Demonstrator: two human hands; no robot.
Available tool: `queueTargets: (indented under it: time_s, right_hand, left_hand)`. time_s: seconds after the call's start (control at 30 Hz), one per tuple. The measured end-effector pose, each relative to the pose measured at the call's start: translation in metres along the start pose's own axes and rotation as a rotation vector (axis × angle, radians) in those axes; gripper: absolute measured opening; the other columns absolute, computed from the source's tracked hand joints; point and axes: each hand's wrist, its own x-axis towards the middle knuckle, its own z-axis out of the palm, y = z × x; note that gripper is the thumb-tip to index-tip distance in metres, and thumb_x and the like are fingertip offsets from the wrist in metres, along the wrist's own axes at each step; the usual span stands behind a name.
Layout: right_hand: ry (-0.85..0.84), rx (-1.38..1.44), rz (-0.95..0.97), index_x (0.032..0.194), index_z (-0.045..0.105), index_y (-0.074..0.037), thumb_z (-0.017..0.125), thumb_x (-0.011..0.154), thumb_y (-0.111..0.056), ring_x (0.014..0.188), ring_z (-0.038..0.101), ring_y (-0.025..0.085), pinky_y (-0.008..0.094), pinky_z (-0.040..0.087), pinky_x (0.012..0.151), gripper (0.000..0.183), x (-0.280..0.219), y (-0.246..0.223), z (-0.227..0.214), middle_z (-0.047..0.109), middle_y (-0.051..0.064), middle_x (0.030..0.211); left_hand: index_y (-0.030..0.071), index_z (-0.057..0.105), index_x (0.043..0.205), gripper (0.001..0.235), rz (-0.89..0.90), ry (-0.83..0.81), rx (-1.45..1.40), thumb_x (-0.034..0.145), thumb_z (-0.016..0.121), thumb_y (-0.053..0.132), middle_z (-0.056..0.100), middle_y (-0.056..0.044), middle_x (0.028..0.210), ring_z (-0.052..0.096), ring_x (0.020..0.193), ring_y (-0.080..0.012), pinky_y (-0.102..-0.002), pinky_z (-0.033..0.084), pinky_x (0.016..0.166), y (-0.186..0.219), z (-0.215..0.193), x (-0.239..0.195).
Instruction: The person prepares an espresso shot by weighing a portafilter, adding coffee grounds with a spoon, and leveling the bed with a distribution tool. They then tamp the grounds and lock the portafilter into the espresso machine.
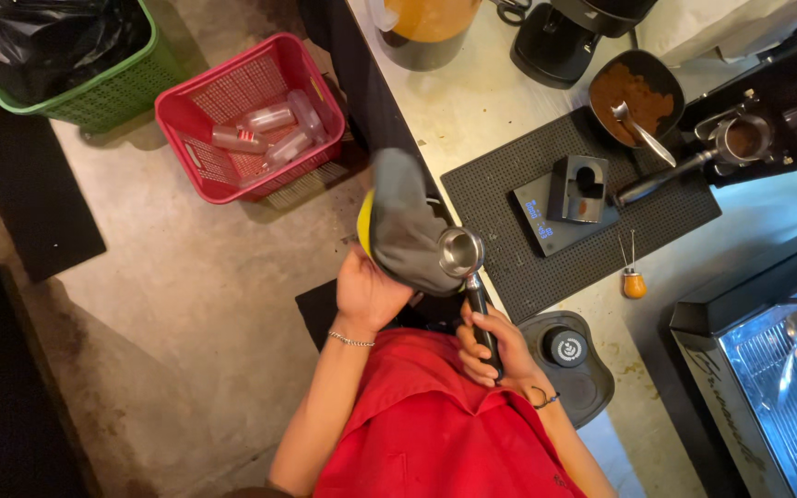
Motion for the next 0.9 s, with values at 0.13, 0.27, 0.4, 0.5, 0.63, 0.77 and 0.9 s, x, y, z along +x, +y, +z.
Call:
queueTargets:
  time_s: [0.13, 0.27, 0.4, 0.5, 0.63, 0.77, 0.9]
  right_hand:
    - [-0.019, 0.012, 0.067, 0.096, 0.035, 0.000, 0.038, 0.095, -0.015, 0.022, 0.030, 0.015, 0.031, 0.030, 0.016, 0.015, -0.010, 0.003, -0.004, 0.024, 0.002, 0.047]
    - [0.024, -0.099, 0.129, 0.096, 0.040, 0.000, 0.040, 0.093, -0.011, 0.022, 0.031, 0.015, 0.029, 0.029, 0.018, 0.011, -0.019, -0.001, 0.012, 0.025, 0.003, 0.047]
    - [0.037, -0.228, 0.117, 0.093, 0.042, 0.001, 0.041, 0.093, -0.008, 0.022, 0.035, 0.016, 0.031, 0.032, 0.019, 0.009, -0.015, -0.009, 0.025, 0.029, 0.004, 0.047]
    - [0.078, -0.361, 0.069, 0.095, 0.044, 0.000, 0.041, 0.093, -0.008, 0.023, 0.039, 0.018, 0.033, 0.036, 0.020, 0.009, -0.006, -0.018, 0.039, 0.032, 0.006, 0.048]
    - [0.249, -0.945, -0.025, 0.088, 0.052, -0.003, 0.048, 0.090, -0.010, 0.030, 0.051, 0.024, 0.033, 0.043, 0.033, 0.008, -0.007, -0.025, 0.057, 0.047, 0.010, 0.045]
    - [0.391, -1.400, -0.123, 0.084, 0.057, -0.008, 0.060, 0.083, -0.012, 0.045, 0.054, 0.026, 0.035, 0.045, 0.047, 0.006, 0.001, -0.023, 0.026, 0.055, 0.016, 0.047]
    - [0.213, -0.977, -0.080, 0.083, 0.053, -0.005, 0.051, 0.089, -0.004, 0.022, 0.048, 0.020, 0.026, 0.040, 0.024, 0.006, -0.006, -0.022, 0.038, 0.046, 0.007, 0.040]
  left_hand:
    - [0.021, 0.060, 0.114, 0.039, 0.214, -0.462, 1.548, 0.084, 0.045, 0.001, 0.066, -0.010, 0.086, 0.063, 0.081, -0.0244, -0.034, 0.052, 0.078, 0.012, 0.066, -0.029]
    - [0.044, 0.043, 0.129, 0.046, 0.649, -1.084, 2.500, 0.094, 0.043, 0.015, 0.060, -0.002, 0.114, 0.063, 0.095, -0.0300, -0.042, 0.051, 0.084, 0.015, 0.085, -0.012]
    - [0.038, 0.055, 0.105, 0.028, 1.110, -1.103, 2.483, 0.094, 0.045, 0.015, 0.049, 0.005, 0.087, 0.056, 0.067, -0.0175, -0.030, 0.052, 0.060, 0.014, 0.058, 0.000]
    - [0.026, 0.056, 0.105, 0.019, 0.862, -0.832, 2.367, 0.094, 0.043, 0.017, 0.050, 0.003, 0.083, 0.062, 0.071, -0.0197, -0.034, 0.054, 0.062, 0.002, 0.053, 0.005]
    - [0.013, 0.055, 0.113, 0.027, 0.212, -0.041, 1.477, 0.090, 0.050, 0.025, 0.060, -0.007, 0.103, 0.056, 0.103, -0.0188, -0.031, 0.040, 0.094, -0.027, 0.054, -0.003]
    - [0.001, 0.054, 0.125, 0.037, 0.175, 0.223, 1.341, 0.095, 0.044, 0.020, 0.055, -0.019, 0.124, 0.045, 0.124, -0.0260, -0.038, 0.031, 0.107, -0.033, 0.052, -0.008]
    - [0.009, 0.052, 0.125, 0.037, 0.332, 0.253, 1.693, 0.092, 0.045, 0.023, 0.053, -0.012, 0.119, 0.042, 0.122, -0.0238, -0.040, 0.029, 0.102, -0.021, 0.027, -0.002]
